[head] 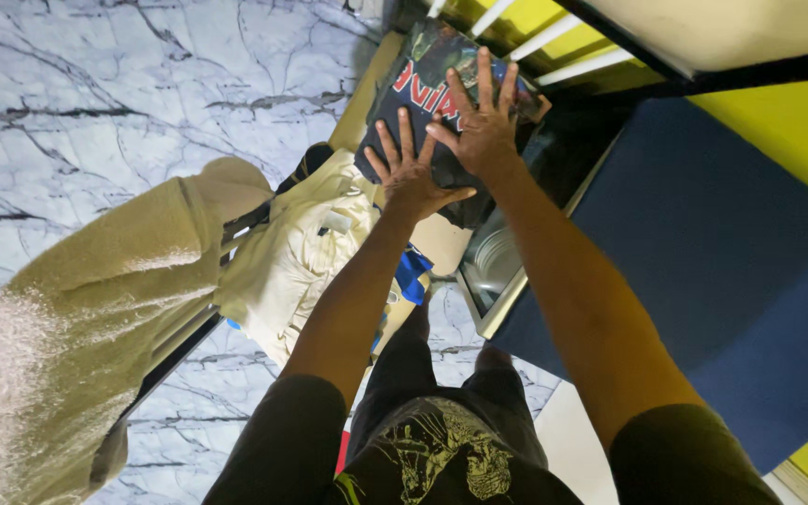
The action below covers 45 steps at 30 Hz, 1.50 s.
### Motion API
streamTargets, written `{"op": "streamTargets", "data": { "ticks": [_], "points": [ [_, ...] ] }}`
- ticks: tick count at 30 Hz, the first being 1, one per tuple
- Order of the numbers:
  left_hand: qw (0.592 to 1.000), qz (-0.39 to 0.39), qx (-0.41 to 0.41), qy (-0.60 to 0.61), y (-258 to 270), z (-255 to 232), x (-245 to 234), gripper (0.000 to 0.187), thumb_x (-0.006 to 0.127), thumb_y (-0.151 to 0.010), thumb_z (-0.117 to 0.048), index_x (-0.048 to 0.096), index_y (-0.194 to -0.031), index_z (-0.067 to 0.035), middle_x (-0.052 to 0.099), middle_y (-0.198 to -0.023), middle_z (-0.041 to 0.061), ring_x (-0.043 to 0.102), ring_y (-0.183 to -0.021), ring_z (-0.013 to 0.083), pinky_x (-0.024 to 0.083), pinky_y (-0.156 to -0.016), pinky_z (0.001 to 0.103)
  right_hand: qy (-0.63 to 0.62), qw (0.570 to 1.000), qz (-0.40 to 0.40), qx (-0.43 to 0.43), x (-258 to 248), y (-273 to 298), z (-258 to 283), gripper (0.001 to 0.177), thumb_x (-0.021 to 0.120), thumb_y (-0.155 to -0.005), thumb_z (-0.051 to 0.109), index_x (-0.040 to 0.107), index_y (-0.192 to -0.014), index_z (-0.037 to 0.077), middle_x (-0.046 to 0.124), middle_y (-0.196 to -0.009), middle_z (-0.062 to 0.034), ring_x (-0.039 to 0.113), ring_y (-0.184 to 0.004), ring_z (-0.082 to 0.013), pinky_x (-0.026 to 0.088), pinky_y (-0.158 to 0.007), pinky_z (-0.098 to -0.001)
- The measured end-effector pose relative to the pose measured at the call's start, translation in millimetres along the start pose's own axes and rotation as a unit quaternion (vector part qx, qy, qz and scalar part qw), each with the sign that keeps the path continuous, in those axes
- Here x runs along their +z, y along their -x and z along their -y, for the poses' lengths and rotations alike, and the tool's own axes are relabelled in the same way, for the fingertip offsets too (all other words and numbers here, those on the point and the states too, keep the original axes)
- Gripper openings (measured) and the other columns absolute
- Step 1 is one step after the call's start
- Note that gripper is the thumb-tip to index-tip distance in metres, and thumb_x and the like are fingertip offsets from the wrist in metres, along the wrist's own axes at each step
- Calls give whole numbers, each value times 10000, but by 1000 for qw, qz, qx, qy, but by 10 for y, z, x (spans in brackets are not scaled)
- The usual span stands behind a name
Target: The person folds a dark graphic t-shirt on a blue mat, then places it on a nearby chair. They then unfold and fold a cream-colored t-shirt on the same mat. The person uses only their hands to smooth and align the garments during folding.
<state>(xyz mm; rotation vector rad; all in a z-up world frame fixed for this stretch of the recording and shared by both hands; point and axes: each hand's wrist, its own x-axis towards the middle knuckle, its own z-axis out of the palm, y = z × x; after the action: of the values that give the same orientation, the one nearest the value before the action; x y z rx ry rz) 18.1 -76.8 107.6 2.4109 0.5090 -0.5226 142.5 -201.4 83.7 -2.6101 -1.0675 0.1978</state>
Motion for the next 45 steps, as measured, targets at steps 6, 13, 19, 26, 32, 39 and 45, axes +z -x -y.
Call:
{"op": "streamTargets", "data": {
  "ticks": [6, 13, 19, 26, 32, 39, 45],
  "points": [
    [1000, 28, -13, 4, -42, -39, -91, 1416, 794, -519, -888, 140, -1653, -349, -141, -1708, 173, -166, -1533, 532, -1, -1159, 794, -17, 999, -13, -29, 151, -28, -159, 887, 842, -951, 596, 445, -1636, 195, 81, -1714, -232, 17, -1504, -625, 135, -1210, -742],
    [999, 34, -29, -23, -29, -13, 76, 1417, 780, -541, -883, 54, -1647, -377, -147, -1708, 160, -139, -1544, 526, 4, -1171, 782, -15, 999, -21, -41, 156, 90, -207, 760, 788, -1019, 519, 446, -1628, 218, 62, -1716, -244, 75, -1517, -627, 159, -1228, -709],
    [971, -184, 18, -150, -176, 105, 397, 1268, 821, -657, -610, 11, -1606, -383, -140, -1649, 171, -62, -1453, 559, 49, -1063, 796, 53, 996, 28, 70, 265, 491, 411, 675, 646, -970, 318, 449, -1608, 223, 124, -1681, -218, 166, -1464, -585, 270, -1137, -715],
    [987, -103, 115, 36, 377, 472, 164, 1143, 850, -717, -326, 172, -1633, -239, 163, -1665, 222, 179, -1531, 510, 169, -1235, 642, -18, 986, 141, 84, -30, 1019, 740, 488, 624, -969, 272, 567, -1441, 158, 287, -1631, -212, 287, -1486, -503, 323, -1095, -687],
    [956, -276, 29, 91, 1924, 512, 603, 696, 732, -902, -208, 447, -1523, -74, 452, -1541, 252, 437, -1396, 476, 329, -1166, 579, -221, 965, 136, 35, -78, 1781, 1323, 439, 647, -964, 230, 629, -1375, 77, 647, -1359, -198, 598, -1281, -381, 457, -1092, -425],
    [915, -338, -132, 179, 3207, 534, 1174, 390, 666, -913, -140, 629, -1293, -55, 660, -1273, 214, 608, -1168, 409, 465, -1005, 506, -359, 882, 291, 89, 120, 2475, 1732, 388, 671, -958, 258, 657, -1295, 66, 744, -1199, -126, 725, -1084, -233, 565, -928, -335],
    [871, -411, -233, 133, 3318, 993, 1293, 425, 689, -957, -172, 578, -1344, -37, 662, -1130, 233, 606, -1035, 426, 483, -887, 525, -378, 866, 319, 68, 354, 2634, 1757, 352, 658, -988, 273, 686, -1255, 46, 756, -1147, -111, 714, -1046, -186, 560, -913, -323]
  ]
}}
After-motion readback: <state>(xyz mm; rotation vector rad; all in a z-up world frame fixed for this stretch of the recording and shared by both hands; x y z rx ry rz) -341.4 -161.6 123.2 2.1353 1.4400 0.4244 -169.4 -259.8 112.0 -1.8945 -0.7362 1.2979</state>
